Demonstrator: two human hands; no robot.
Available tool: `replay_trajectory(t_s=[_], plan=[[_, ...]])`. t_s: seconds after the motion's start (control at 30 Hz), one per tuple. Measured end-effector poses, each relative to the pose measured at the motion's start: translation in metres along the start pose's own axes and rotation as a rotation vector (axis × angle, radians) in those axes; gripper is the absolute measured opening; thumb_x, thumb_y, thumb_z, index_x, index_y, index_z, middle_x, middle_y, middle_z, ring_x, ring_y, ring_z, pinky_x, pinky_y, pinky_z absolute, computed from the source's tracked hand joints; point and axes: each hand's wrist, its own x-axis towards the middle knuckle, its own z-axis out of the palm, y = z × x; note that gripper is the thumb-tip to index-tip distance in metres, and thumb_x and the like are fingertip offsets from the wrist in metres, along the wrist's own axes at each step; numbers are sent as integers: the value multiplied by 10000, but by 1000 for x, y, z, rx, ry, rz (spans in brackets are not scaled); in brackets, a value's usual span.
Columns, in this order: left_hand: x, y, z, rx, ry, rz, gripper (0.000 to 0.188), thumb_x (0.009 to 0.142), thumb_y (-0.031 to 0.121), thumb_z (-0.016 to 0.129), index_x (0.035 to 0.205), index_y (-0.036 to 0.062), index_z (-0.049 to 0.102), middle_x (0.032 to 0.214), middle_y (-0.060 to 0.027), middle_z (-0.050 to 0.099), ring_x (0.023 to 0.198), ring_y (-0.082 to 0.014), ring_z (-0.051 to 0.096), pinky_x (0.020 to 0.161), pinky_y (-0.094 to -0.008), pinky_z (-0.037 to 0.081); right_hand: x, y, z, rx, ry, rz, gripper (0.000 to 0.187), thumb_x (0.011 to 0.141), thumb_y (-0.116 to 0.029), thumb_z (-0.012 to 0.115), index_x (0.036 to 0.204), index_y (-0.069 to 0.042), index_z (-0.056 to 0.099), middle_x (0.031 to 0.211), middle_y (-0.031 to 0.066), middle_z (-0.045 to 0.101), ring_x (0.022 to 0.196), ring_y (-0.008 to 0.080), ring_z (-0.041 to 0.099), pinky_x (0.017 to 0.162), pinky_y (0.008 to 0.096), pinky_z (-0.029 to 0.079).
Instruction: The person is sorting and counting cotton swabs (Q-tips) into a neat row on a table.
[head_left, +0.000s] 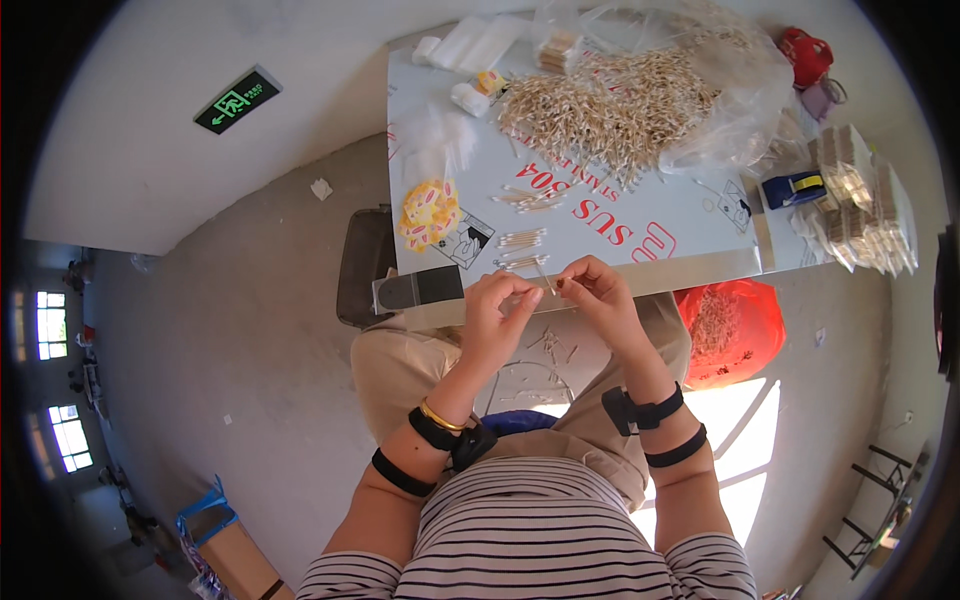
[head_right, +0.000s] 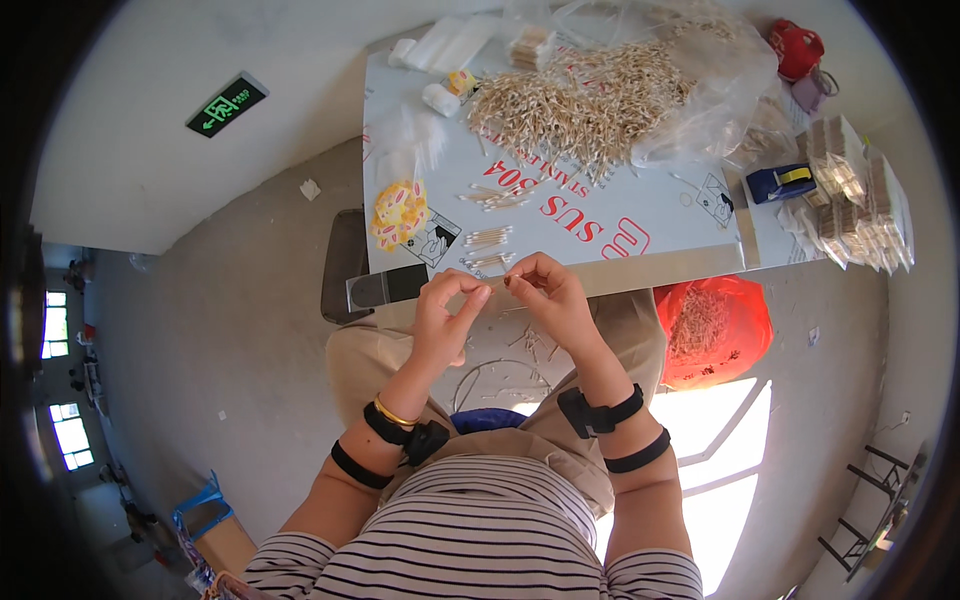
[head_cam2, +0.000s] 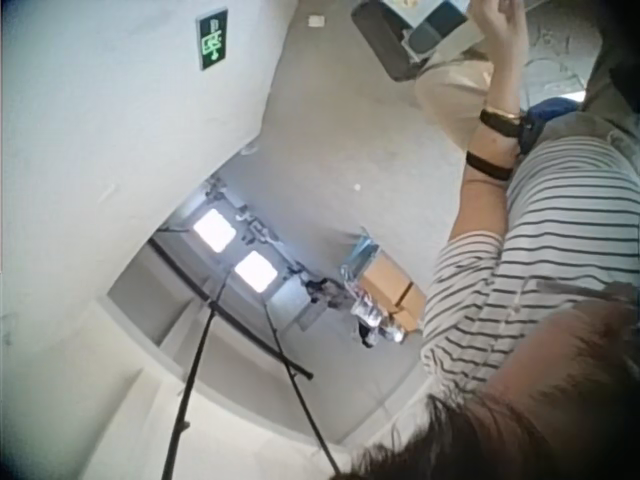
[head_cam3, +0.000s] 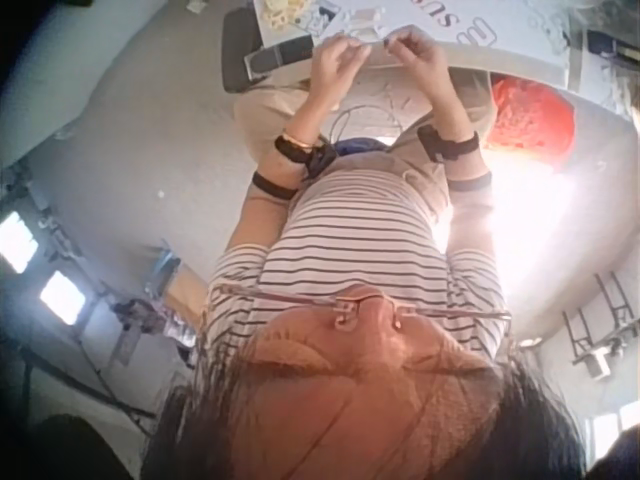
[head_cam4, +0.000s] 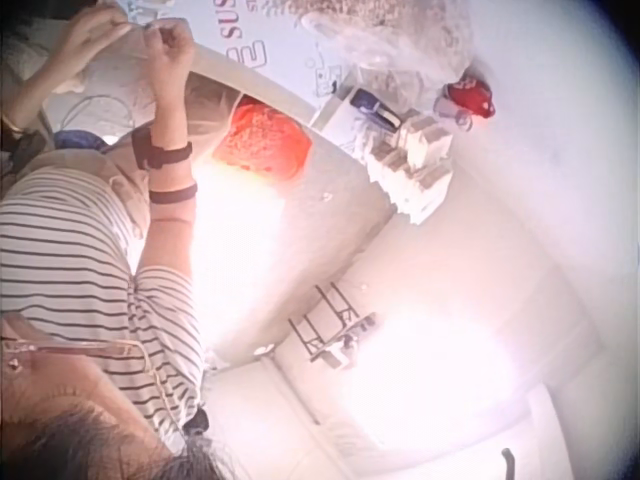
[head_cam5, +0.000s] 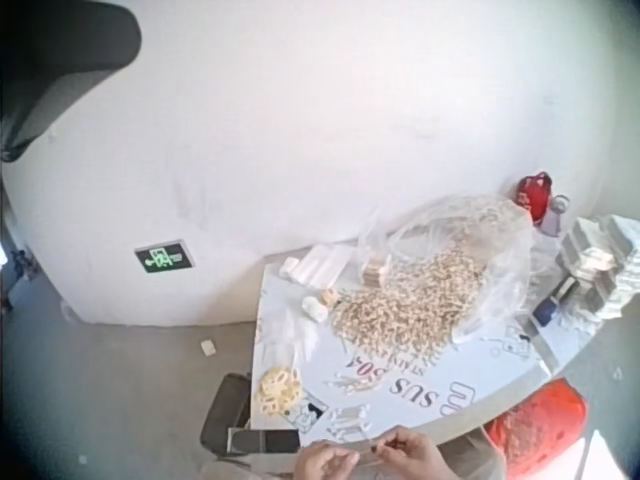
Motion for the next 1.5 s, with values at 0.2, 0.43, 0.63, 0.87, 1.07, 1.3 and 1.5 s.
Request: replay_trajectory(t_s=[0.2, 0.43, 0.63, 0.87, 1.07, 1.3, 1.5], plan=[[-9, 3, 13, -255, -124, -486, 270, 1004, 269, 716, 967, 3, 747, 892, -37, 741, 856, -99, 638, 795, -268, 477, -11, 6, -12, 118, 17, 11, 85, 1028, -63, 660, 1103, -24, 652, 1042, 19, 696, 989, 96, 663, 923, 280, 541], [-9, -8, 27, -465, -280, -546, 324, 1051, 337, 658, 1053, 25, 749, 989, -40, 741, 938, -107, 625, 864, -274, 489, -28, 7, -27, 195, 105, 74, 94, 1045, -82, 638, 1108, -14, 650, 1027, 36, 704, 981, 127, 689, 919, 294, 555], [-16, -55, 30, -236, -248, -536, 327, 1050, 333, 652, 1100, 22, 736, 1063, -43, 741, 1032, -122, 636, 941, -291, 471, -80, 13, -159, -233, 462, 82, 88, 999, -41, 627, 1083, -19, 640, 1015, 77, 692, 995, 185, 693, 903, 326, 550], [-17, -87, 20, 582, -154, -48, 299, 891, 202, 738, 1180, 136, 695, 1016, -70, 642, 973, -275, 633, 913, -455, 436, -104, 15, -199, -1193, 788, -77, 178, 869, -30, 720, 1038, -55, 672, 1020, 116, 662, 902, 278, 644, 859, 398, 528], [-10, -95, 25, 738, -104, 33, 320, 893, 171, 714, 1206, 128, 664, 1126, -80, 601, 1079, -292, 576, 951, -463, 389, -3, 69, -31, -981, 265, -80, 132, 846, -158, 776, 909, -71, 700, 951, 93, 677, 942, 316, 636, 849, 446, 508], [21, -131, 9, 763, -37, 32, 237, 831, 139, 762, 1052, 160, 677, 1027, -44, 599, 1037, -265, 587, 919, -452, 387, 40, 107, -5, -1196, 257, -17, 138, 814, -152, 761, 876, -78, 663, 914, 100, 655, 931, 324, 629, 820, 465, 501], [31, -147, 2, 694, -65, 30, 165, 820, 130, 776, 931, 165, 659, 970, -12, 594, 994, -245, 602, 921, -443, 386, 66, 91, -35, -1037, 242, -40, 83, 811, -117, 726, 857, -105, 658, 853, 74, 644, 897, 297, 643, 805, 451, 495]])
